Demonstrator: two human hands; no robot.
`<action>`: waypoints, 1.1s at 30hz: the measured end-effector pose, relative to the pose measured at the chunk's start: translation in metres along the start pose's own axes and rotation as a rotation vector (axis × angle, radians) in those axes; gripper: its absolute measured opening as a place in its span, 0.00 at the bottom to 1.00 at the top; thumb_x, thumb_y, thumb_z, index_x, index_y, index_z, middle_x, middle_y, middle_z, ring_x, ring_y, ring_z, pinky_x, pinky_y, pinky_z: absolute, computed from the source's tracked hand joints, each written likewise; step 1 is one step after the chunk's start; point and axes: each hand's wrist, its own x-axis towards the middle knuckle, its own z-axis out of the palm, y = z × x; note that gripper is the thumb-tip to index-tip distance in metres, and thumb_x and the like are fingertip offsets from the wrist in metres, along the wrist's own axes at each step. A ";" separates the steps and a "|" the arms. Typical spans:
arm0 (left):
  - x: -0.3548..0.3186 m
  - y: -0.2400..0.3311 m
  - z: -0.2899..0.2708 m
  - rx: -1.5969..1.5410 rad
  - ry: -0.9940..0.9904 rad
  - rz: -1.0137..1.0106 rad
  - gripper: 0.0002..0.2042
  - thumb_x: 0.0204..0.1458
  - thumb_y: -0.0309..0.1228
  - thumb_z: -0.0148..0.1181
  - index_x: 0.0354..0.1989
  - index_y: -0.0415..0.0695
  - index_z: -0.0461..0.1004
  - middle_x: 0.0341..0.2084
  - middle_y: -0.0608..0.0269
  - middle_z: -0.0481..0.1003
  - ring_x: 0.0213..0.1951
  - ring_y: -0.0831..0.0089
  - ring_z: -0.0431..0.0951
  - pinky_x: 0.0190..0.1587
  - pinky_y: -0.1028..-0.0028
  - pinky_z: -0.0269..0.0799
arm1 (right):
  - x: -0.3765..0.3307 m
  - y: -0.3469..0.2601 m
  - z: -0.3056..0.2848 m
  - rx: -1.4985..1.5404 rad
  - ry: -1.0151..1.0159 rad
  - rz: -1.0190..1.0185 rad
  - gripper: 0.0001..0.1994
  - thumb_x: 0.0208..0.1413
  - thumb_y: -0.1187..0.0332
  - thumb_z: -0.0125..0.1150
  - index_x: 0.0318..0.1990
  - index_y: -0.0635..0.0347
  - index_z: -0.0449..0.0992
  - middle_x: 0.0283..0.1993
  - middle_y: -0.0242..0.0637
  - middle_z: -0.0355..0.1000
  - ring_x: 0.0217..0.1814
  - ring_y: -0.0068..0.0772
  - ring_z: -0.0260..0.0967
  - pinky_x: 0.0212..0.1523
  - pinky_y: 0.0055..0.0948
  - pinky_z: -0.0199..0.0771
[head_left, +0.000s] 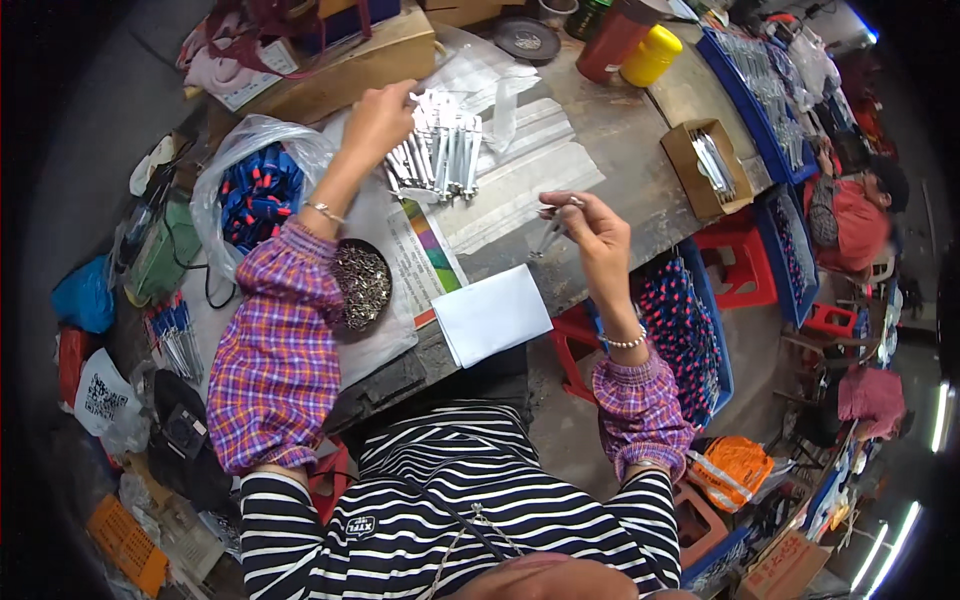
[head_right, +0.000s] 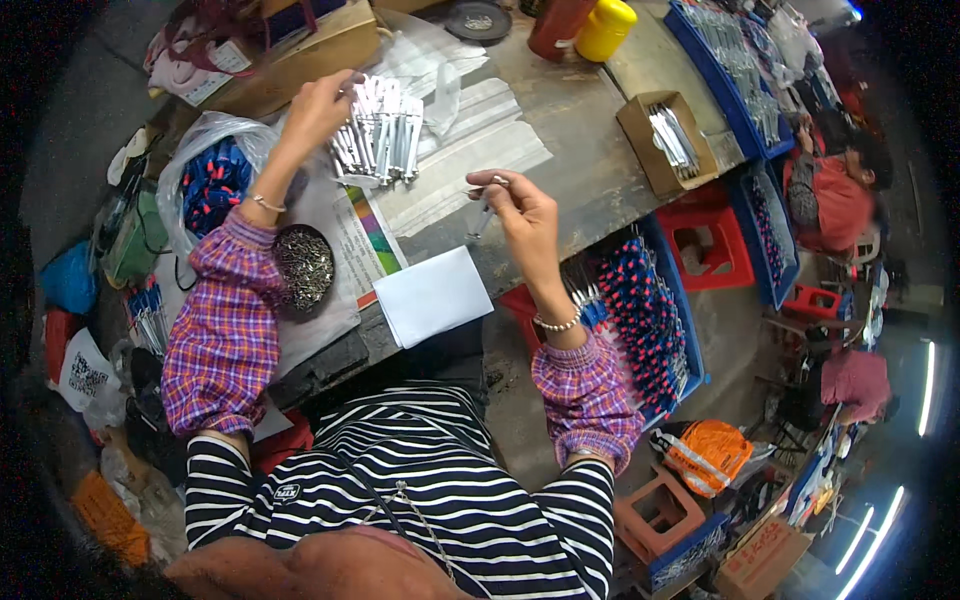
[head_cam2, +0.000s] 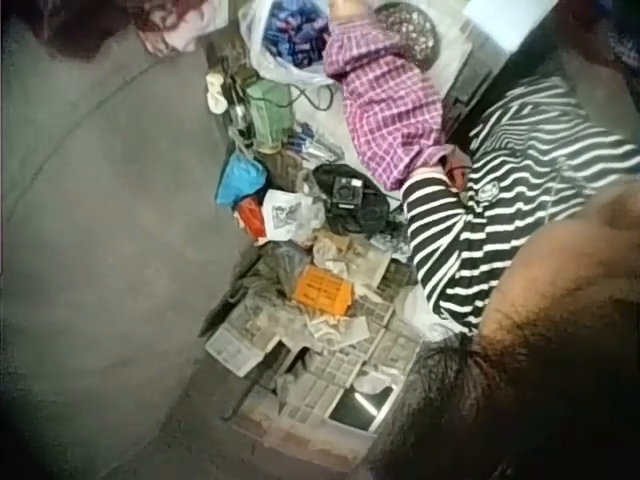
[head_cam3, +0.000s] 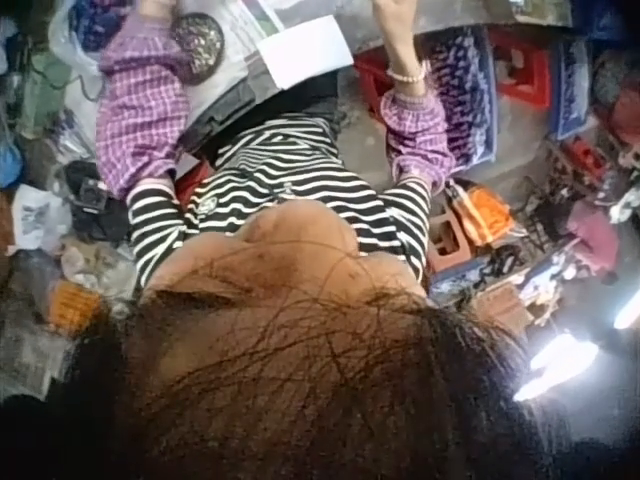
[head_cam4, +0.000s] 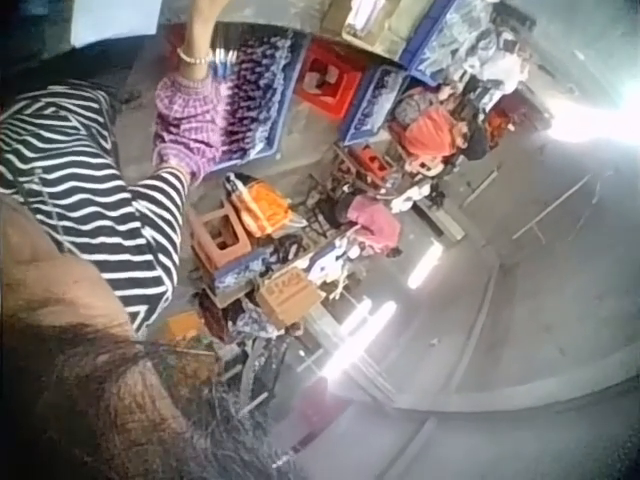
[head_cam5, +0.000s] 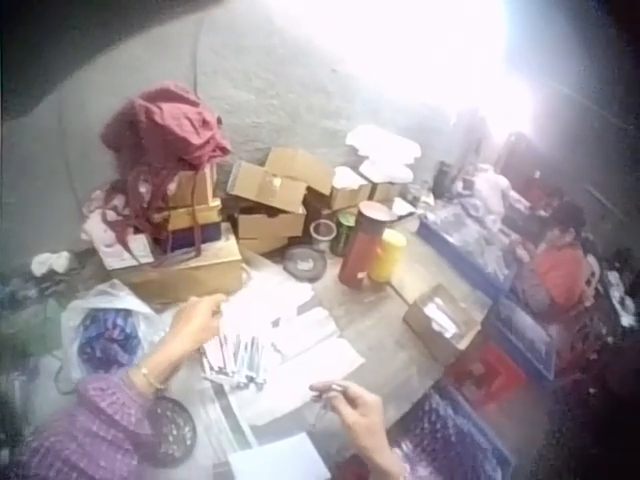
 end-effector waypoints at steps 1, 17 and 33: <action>-0.002 0.005 -0.008 -0.051 0.013 0.016 0.12 0.49 0.29 0.50 0.42 0.47 0.74 0.33 0.52 0.76 0.37 0.57 0.76 0.39 0.68 0.70 | -0.001 0.004 0.002 0.004 -0.015 0.004 0.11 0.59 0.70 0.48 0.43 0.70 0.71 0.42 0.40 0.73 0.41 0.28 0.71 0.44 0.23 0.70; -0.082 0.026 -0.024 -0.452 -0.256 0.190 0.09 0.46 0.24 0.54 0.36 0.43 0.76 0.18 0.62 0.75 0.20 0.79 0.73 0.24 0.78 0.66 | -0.008 0.031 0.007 0.077 -0.027 0.066 0.16 0.55 0.77 0.50 0.51 0.71 0.61 0.43 0.47 0.71 0.43 0.32 0.70 0.47 0.27 0.70; -0.069 0.045 0.014 -0.072 -0.108 0.328 0.10 0.42 0.23 0.54 0.35 0.44 0.75 0.28 0.59 0.72 0.31 0.59 0.74 0.35 0.67 0.70 | 0.008 0.020 -0.023 0.026 -0.058 0.392 0.16 0.54 0.70 0.55 0.48 0.65 0.62 0.38 0.43 0.74 0.29 0.23 0.71 0.31 0.21 0.71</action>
